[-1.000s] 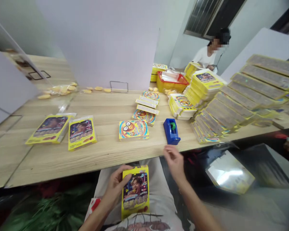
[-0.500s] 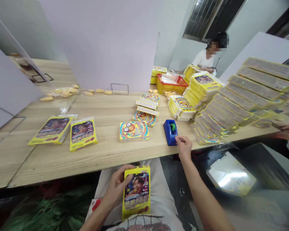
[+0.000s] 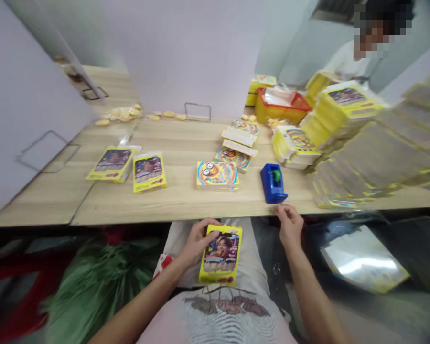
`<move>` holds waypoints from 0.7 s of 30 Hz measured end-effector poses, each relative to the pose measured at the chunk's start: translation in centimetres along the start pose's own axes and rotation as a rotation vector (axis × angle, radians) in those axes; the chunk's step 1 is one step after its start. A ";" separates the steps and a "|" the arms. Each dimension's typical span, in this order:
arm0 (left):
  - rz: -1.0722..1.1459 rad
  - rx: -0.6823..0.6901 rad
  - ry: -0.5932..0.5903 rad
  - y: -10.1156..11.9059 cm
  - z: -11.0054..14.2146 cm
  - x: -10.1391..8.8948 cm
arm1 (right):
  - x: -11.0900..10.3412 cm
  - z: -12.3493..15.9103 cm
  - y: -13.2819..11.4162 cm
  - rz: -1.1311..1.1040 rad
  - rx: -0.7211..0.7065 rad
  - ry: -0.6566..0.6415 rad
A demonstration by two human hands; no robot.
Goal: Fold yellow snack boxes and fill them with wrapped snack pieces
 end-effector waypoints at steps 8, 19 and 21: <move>0.060 -0.029 -0.069 -0.7 0.2 1.0 | 8.9 2.8 -12.1 0.611 -0.335 -1.583; -0.016 0.075 -0.074 -0.7 0.5 0.7 | 12.6 5.7 -11.1 1.139 -0.658 -1.524; -0.004 0.075 -0.066 -0.8 0.6 0.4 | 12.0 5.9 -10.4 1.085 -0.606 -1.398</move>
Point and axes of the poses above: each hand's wrist, its own z-axis away from the middle knuckle, its own x-axis out of the palm, y = z × x, the point moved 2 cm from there along -z, towards the middle knuckle, and after that the axes turned 8 degrees about x, right-handed, at the moved point
